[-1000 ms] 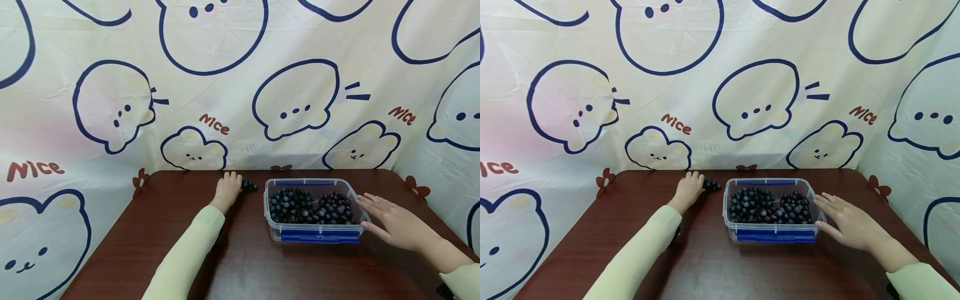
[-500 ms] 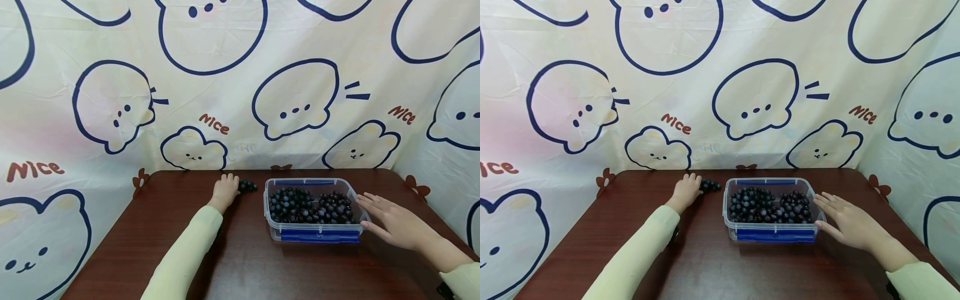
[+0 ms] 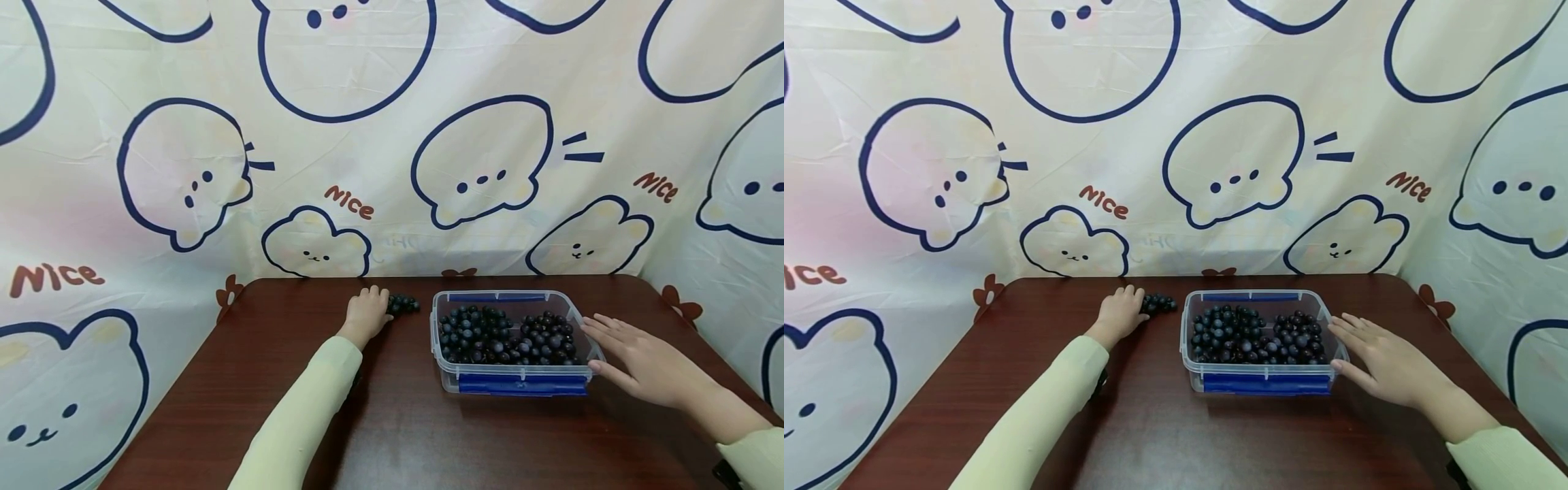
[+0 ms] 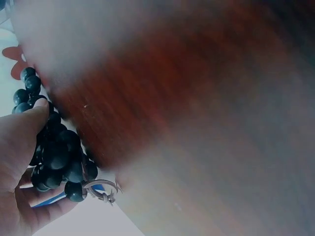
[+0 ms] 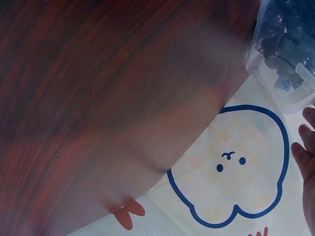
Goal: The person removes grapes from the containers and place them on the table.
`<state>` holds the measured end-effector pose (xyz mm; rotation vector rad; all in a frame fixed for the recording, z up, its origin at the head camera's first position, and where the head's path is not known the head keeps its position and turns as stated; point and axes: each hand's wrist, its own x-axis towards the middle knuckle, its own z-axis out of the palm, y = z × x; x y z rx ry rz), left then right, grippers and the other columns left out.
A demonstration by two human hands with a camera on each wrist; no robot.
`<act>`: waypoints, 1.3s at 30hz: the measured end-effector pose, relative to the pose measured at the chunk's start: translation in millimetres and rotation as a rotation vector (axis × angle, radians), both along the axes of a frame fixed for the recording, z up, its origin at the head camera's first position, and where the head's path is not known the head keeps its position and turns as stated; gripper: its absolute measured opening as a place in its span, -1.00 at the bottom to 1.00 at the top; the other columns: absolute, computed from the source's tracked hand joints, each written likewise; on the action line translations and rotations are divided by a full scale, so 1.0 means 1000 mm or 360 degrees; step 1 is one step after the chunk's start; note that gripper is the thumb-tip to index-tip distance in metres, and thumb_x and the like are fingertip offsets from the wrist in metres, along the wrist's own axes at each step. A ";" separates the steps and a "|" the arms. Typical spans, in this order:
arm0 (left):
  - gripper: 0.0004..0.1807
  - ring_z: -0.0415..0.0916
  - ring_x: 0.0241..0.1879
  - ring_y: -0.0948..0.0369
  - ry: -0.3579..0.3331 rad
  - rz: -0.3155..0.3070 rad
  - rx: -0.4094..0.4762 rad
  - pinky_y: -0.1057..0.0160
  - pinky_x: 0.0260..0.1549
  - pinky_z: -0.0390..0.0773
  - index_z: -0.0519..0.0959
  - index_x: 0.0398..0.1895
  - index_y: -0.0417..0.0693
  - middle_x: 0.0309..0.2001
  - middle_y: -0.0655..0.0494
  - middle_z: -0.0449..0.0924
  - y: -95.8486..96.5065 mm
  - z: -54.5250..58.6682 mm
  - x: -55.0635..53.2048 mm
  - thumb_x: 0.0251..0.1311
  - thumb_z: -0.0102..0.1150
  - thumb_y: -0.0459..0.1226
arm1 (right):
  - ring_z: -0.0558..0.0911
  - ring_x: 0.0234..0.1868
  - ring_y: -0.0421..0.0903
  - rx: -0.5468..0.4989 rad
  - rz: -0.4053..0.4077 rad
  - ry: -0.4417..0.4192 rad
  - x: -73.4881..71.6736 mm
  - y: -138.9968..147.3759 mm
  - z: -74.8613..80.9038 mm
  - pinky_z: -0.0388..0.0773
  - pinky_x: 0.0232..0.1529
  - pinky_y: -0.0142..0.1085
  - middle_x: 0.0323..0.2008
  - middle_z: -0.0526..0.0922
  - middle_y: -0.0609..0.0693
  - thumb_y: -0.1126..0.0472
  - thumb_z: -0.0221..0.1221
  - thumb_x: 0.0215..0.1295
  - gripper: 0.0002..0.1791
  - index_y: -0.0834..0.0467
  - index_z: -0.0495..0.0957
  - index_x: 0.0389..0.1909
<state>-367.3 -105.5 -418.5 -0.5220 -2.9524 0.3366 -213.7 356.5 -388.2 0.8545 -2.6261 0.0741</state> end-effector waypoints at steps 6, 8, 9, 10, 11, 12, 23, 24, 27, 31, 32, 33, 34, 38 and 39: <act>-0.38 0.45 -0.03 0.00 -0.0002 0.0011 0.0039 0.10 -0.25 0.57 0.35 0.21 -0.13 -0.03 -0.10 0.42 0.000 -0.002 -0.001 0.32 0.07 0.14 | 0.33 0.34 0.11 -0.0001 0.0005 -0.0002 0.000 0.000 0.000 -0.40 0.28 -0.58 0.25 0.43 0.27 -0.06 0.26 0.25 -0.33 0.26 0.45 0.26; -0.37 0.45 -0.02 0.00 -0.0009 0.0016 0.0047 0.09 -0.24 0.57 0.35 0.20 -0.12 -0.03 -0.10 0.42 -0.001 -0.002 -0.001 0.31 0.05 0.16 | 0.33 0.34 0.11 -0.0003 0.0005 -0.0003 0.000 0.000 0.000 -0.40 0.28 -0.58 0.24 0.44 0.27 -0.06 0.26 0.24 -0.33 0.26 0.45 0.26; -0.37 0.45 -0.02 0.00 -0.0012 0.0018 0.0052 0.08 -0.23 0.56 0.35 0.20 -0.12 -0.03 -0.10 0.41 -0.001 -0.002 0.000 0.31 0.05 0.16 | 0.34 0.33 0.13 -0.0002 0.0003 -0.0006 0.000 0.000 0.000 -0.40 0.28 -0.58 0.25 0.43 0.27 -0.06 0.26 0.24 -0.33 0.26 0.45 0.26; -0.36 0.45 -0.02 -0.01 -0.0013 0.0017 0.0054 0.08 -0.22 0.56 0.35 0.19 -0.13 -0.03 -0.10 0.41 -0.001 -0.002 0.000 0.31 0.05 0.17 | 0.34 0.33 0.13 -0.0002 0.0000 -0.0009 0.000 0.000 0.000 -0.41 0.28 -0.58 0.25 0.43 0.27 -0.07 0.26 0.24 -0.33 0.26 0.45 0.26; -0.36 0.45 -0.01 -0.01 -0.0011 0.0016 0.0055 0.07 -0.22 0.56 0.36 0.19 -0.13 -0.03 -0.10 0.41 -0.001 -0.002 0.000 0.31 0.04 0.18 | 0.34 0.32 0.14 -0.0002 -0.0002 -0.0010 0.000 0.000 0.000 -0.41 0.28 -0.58 0.25 0.43 0.27 -0.07 0.26 0.25 -0.33 0.26 0.45 0.26; -0.35 0.44 0.00 -0.01 -0.0009 0.0015 0.0053 0.06 -0.21 0.55 0.36 0.19 -0.13 -0.03 -0.10 0.41 -0.002 -0.002 0.001 0.31 0.03 0.19 | 0.35 0.31 0.16 0.0000 -0.0003 -0.0010 0.000 -0.001 0.000 -0.41 0.28 -0.58 0.25 0.43 0.27 -0.07 0.26 0.24 -0.33 0.26 0.45 0.26; -0.31 0.44 0.01 -0.02 0.0066 -0.0042 0.0080 0.02 -0.10 0.49 0.38 0.15 -0.10 0.00 -0.08 0.42 -0.006 0.002 0.001 0.29 -0.06 0.28 | 0.38 0.28 0.18 0.0008 -0.0004 -0.0011 0.000 -0.001 0.001 -0.41 0.27 -0.59 0.24 0.44 0.27 -0.07 0.26 0.25 -0.32 0.26 0.45 0.26; -0.31 0.44 0.00 -0.02 0.0075 -0.0044 0.0092 0.02 -0.09 0.49 0.39 0.14 -0.10 0.00 -0.08 0.43 -0.006 0.003 0.001 0.29 -0.07 0.28 | 0.38 0.28 0.18 0.0007 -0.0003 -0.0009 0.000 -0.001 0.001 -0.41 0.27 -0.59 0.24 0.43 0.27 -0.07 0.26 0.24 -0.32 0.26 0.45 0.26; -0.30 0.44 -0.01 -0.02 0.0108 -0.0050 0.0129 0.01 -0.09 0.48 0.41 0.12 -0.10 0.00 -0.08 0.44 -0.009 0.005 0.002 0.27 -0.06 0.29 | 0.39 0.27 0.19 0.0003 0.0001 -0.0002 0.000 -0.001 0.000 -0.39 0.28 -0.58 0.25 0.43 0.27 -0.07 0.26 0.24 -0.32 0.26 0.44 0.27; -0.30 0.44 0.00 -0.02 0.0165 -0.0072 0.0155 0.01 -0.08 0.48 0.42 0.10 -0.12 0.01 -0.09 0.45 -0.012 0.010 0.003 0.27 -0.05 0.29 | 0.39 0.27 0.21 0.0000 0.0003 0.0000 -0.001 0.000 0.000 -0.39 0.28 -0.57 0.25 0.43 0.27 -0.07 0.26 0.24 -0.32 0.25 0.44 0.27; -0.30 0.44 0.01 -0.01 0.0182 -0.0082 0.0159 0.01 -0.08 0.48 0.42 0.10 -0.12 0.02 -0.10 0.45 -0.012 0.011 0.004 0.27 -0.04 0.29 | 0.39 0.27 0.21 -0.0002 0.0003 -0.0002 -0.001 0.000 0.000 -0.39 0.29 -0.57 0.25 0.43 0.27 -0.07 0.26 0.24 -0.32 0.25 0.44 0.28; -0.31 0.44 0.00 -0.01 0.0203 -0.0090 0.0164 0.01 -0.09 0.48 0.42 0.10 -0.12 0.01 -0.10 0.44 -0.013 0.012 0.004 0.27 -0.04 0.29 | 0.39 0.27 0.21 -0.0003 0.0004 -0.0004 -0.001 0.000 0.000 -0.39 0.29 -0.56 0.25 0.43 0.27 -0.06 0.26 0.24 -0.32 0.26 0.44 0.27; -0.31 0.44 0.00 -0.01 0.0221 -0.0100 0.0172 0.02 -0.10 0.48 0.42 0.09 -0.12 0.01 -0.10 0.44 -0.013 0.013 0.004 0.27 -0.03 0.28 | 0.39 0.27 0.21 -0.0005 0.0006 -0.0003 -0.001 0.000 0.000 -0.38 0.29 -0.56 0.24 0.44 0.27 -0.06 0.27 0.24 -0.32 0.26 0.44 0.27; -0.32 0.44 -0.07 0.01 0.0313 -0.0139 0.0187 0.04 -0.15 0.47 0.43 0.07 -0.12 -0.05 -0.07 0.44 -0.012 0.015 0.004 0.26 0.00 0.28 | 0.36 0.30 0.17 -0.0009 0.0000 -0.0009 0.000 0.000 0.001 -0.39 0.29 -0.56 0.25 0.43 0.27 -0.06 0.26 0.24 -0.32 0.26 0.44 0.27; -0.33 0.44 -0.09 0.02 0.0333 -0.0151 0.0191 0.05 -0.16 0.47 0.43 0.07 -0.12 -0.07 -0.06 0.44 -0.012 0.016 0.004 0.26 0.00 0.28 | 0.35 0.32 0.16 -0.0008 -0.0002 -0.0012 0.000 0.000 0.001 -0.39 0.29 -0.56 0.25 0.43 0.27 -0.06 0.26 0.25 -0.32 0.26 0.44 0.27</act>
